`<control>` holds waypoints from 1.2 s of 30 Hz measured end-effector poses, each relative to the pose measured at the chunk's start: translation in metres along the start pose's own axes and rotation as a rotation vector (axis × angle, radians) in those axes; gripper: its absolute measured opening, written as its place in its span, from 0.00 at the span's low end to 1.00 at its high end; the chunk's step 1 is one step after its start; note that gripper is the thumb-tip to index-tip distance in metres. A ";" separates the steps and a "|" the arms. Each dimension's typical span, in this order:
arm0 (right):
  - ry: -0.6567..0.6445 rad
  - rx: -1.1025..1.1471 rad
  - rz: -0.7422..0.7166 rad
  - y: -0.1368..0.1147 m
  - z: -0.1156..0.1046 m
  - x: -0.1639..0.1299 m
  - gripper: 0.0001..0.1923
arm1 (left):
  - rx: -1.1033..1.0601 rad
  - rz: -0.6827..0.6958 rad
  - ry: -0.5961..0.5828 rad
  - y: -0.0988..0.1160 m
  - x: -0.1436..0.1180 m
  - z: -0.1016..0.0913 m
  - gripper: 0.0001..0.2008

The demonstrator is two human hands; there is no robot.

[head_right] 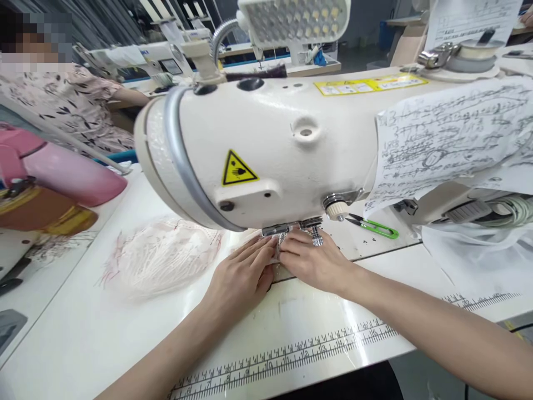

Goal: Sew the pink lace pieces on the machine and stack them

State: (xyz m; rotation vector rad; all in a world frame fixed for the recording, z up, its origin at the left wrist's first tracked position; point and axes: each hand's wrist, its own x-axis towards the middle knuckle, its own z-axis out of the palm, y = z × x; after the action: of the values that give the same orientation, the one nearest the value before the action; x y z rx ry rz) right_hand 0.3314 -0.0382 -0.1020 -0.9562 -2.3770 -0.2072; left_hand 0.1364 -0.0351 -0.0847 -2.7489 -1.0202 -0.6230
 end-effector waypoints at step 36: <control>0.033 -0.306 0.085 0.007 -0.018 0.001 0.11 | 0.035 -0.001 0.027 0.006 0.003 0.004 0.19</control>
State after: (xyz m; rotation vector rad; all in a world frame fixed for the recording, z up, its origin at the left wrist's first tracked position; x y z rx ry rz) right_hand 0.3434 -0.0386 -0.0869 -1.1796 -2.3097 -0.5615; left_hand 0.1435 -0.0370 -0.0871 -2.7030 -1.0168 -0.6344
